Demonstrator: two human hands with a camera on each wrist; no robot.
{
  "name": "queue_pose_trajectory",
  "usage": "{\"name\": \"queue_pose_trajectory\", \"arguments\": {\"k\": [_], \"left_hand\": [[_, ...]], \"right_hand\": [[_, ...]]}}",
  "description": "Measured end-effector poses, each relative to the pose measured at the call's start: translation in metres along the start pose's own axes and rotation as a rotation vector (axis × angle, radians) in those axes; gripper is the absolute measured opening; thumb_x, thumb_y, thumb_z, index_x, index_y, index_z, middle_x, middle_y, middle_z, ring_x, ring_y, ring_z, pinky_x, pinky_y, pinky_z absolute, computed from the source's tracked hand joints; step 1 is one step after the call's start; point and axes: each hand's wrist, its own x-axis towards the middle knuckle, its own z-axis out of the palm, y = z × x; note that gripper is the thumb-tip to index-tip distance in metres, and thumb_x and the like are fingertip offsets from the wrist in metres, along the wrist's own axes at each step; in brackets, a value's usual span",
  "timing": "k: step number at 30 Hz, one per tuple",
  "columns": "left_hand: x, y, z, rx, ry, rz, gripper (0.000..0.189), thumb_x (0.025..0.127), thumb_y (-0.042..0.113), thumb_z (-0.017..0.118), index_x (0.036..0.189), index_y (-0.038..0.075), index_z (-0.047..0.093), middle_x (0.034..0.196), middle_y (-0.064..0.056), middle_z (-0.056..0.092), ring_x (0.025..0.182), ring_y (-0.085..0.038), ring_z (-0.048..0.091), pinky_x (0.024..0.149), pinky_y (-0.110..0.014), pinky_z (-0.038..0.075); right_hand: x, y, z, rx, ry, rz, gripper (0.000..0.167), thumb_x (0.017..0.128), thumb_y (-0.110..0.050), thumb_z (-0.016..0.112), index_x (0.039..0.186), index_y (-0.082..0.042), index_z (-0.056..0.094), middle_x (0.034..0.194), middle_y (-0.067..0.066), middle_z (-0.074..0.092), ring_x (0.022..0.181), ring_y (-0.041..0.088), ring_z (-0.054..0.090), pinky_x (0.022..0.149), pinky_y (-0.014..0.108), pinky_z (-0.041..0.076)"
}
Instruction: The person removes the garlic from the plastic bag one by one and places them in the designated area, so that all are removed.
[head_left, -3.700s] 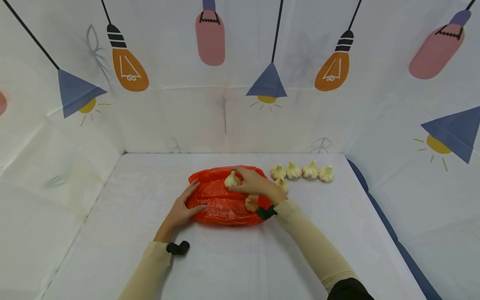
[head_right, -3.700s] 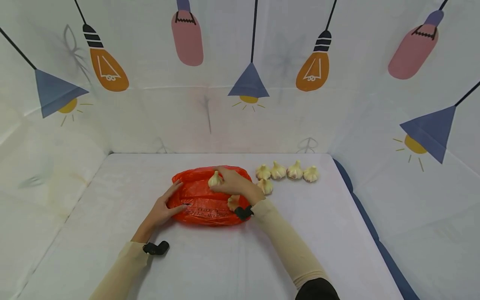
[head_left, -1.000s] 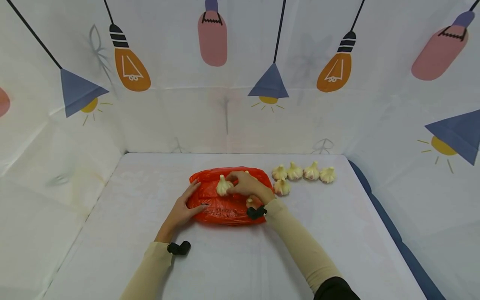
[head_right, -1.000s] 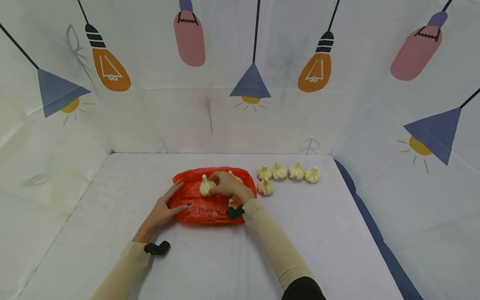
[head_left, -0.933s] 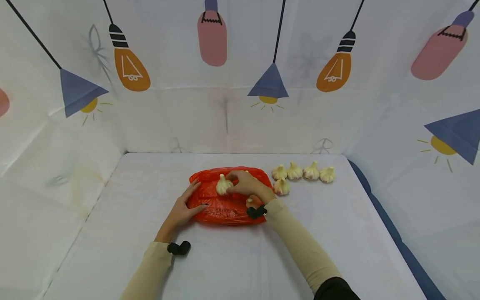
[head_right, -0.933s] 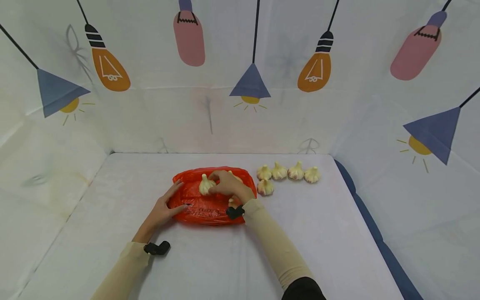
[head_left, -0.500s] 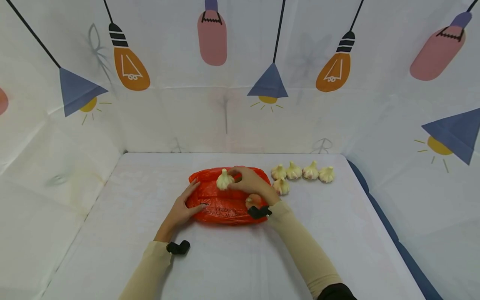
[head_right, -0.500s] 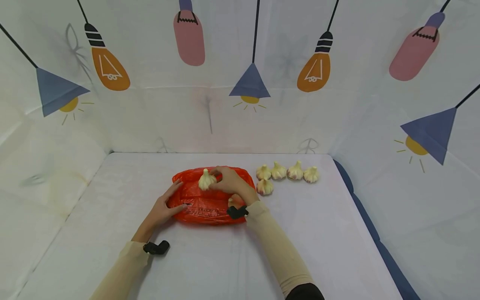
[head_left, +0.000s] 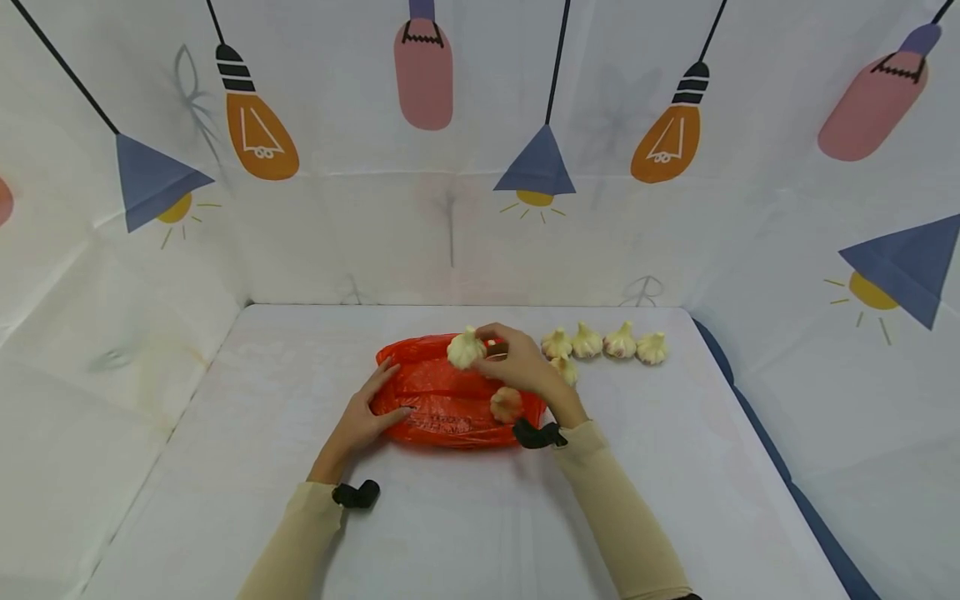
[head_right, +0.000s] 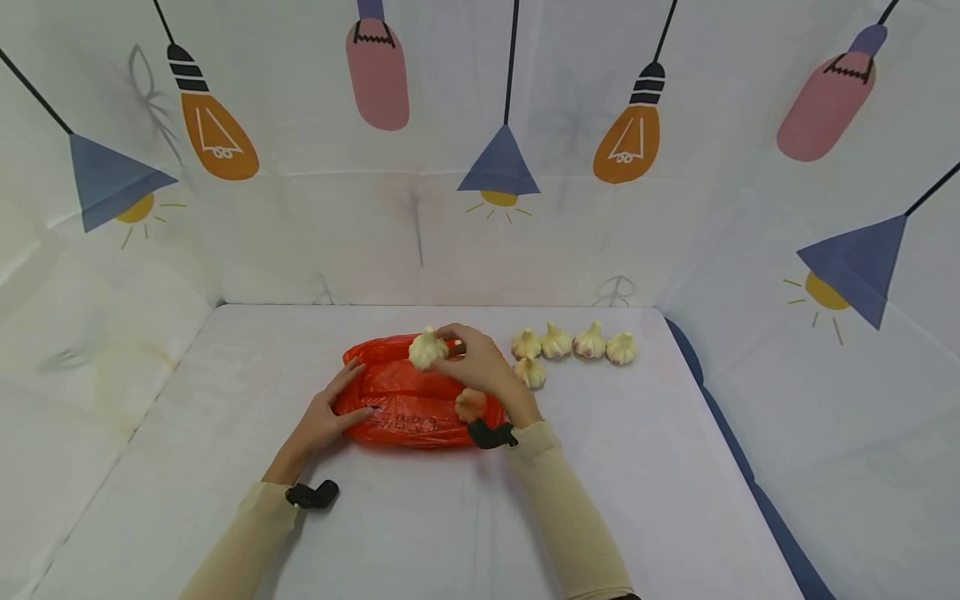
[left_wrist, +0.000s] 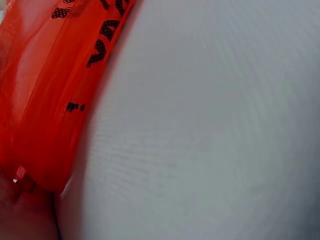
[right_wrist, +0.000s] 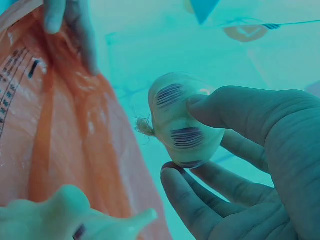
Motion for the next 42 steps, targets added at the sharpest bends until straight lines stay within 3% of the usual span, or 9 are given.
{"name": "queue_pose_trajectory", "arguments": {"k": [9,20,24,27,32,35,42], "left_hand": [[0.0,-0.001,0.0,-0.022,0.017,0.002,0.075,0.092,0.028,0.077,0.158,0.015,0.043,0.173,-0.003,0.019,0.16,-0.036,0.011,0.125,-0.066,0.016],[0.0,-0.001,0.0,-0.014,0.027,0.014,0.07,0.092,0.029,0.078,0.153,0.011,0.049,0.173,-0.006,0.021,0.16,-0.039,0.013,0.124,-0.068,0.016],[-0.001,0.0,0.0,-0.021,0.021,0.003,0.069,0.092,0.029,0.077,0.153,0.012,0.05,0.173,-0.004,0.02,0.16,-0.038,0.012,0.124,-0.068,0.017],[-0.001,-0.001,0.0,-0.02,0.02,0.008,0.07,0.092,0.029,0.078,0.153,0.011,0.049,0.173,-0.005,0.02,0.16,-0.039,0.012,0.123,-0.069,0.017],[-0.002,-0.002,-0.001,-0.036,0.023,0.008,0.071,0.092,0.027,0.078,0.154,0.012,0.049,0.173,-0.004,0.02,0.16,-0.038,0.011,0.124,-0.069,0.016],[-0.002,-0.002,0.0,-0.046,0.024,0.005,0.071,0.092,0.026,0.078,0.155,0.013,0.048,0.173,-0.004,0.02,0.16,-0.037,0.011,0.124,-0.068,0.016],[0.0,-0.003,0.001,-0.038,0.021,0.009,0.071,0.092,0.027,0.078,0.155,0.013,0.047,0.173,-0.004,0.019,0.16,-0.038,0.012,0.124,-0.068,0.016]], "right_hand": [[-0.031,0.004,-0.019,-0.041,0.104,0.022,0.052,0.093,-0.023,0.077,0.14,-0.011,0.059,0.142,0.01,0.061,0.119,0.03,0.068,0.097,0.044,0.059],[-0.059,0.029,-0.049,0.002,0.257,0.02,0.051,0.093,-0.016,0.077,0.14,-0.006,0.058,0.141,0.018,0.06,0.121,0.037,0.066,0.098,0.048,0.058],[-0.07,0.039,-0.061,0.003,0.301,0.034,0.054,0.094,-0.017,0.076,0.142,-0.002,0.055,0.151,0.02,0.052,0.126,0.04,0.063,0.101,0.047,0.057],[-0.078,0.047,-0.071,-0.008,0.341,0.06,0.056,0.095,-0.02,0.076,0.144,-0.002,0.054,0.153,0.019,0.05,0.128,0.04,0.062,0.1,0.041,0.057],[-0.087,0.06,-0.083,-0.014,0.421,0.079,0.056,0.094,-0.02,0.077,0.142,-0.003,0.055,0.145,0.019,0.055,0.126,0.039,0.062,0.092,0.016,0.055],[-0.092,0.067,-0.087,-0.007,0.457,0.095,0.056,0.094,-0.019,0.077,0.141,-0.001,0.055,0.143,0.02,0.055,0.126,0.04,0.062,0.087,0.007,0.051],[-0.104,0.083,-0.094,-0.038,0.479,0.148,0.058,0.095,-0.019,0.076,0.143,0.002,0.053,0.146,0.024,0.053,0.127,0.043,0.06,0.085,0.007,0.049]]}}
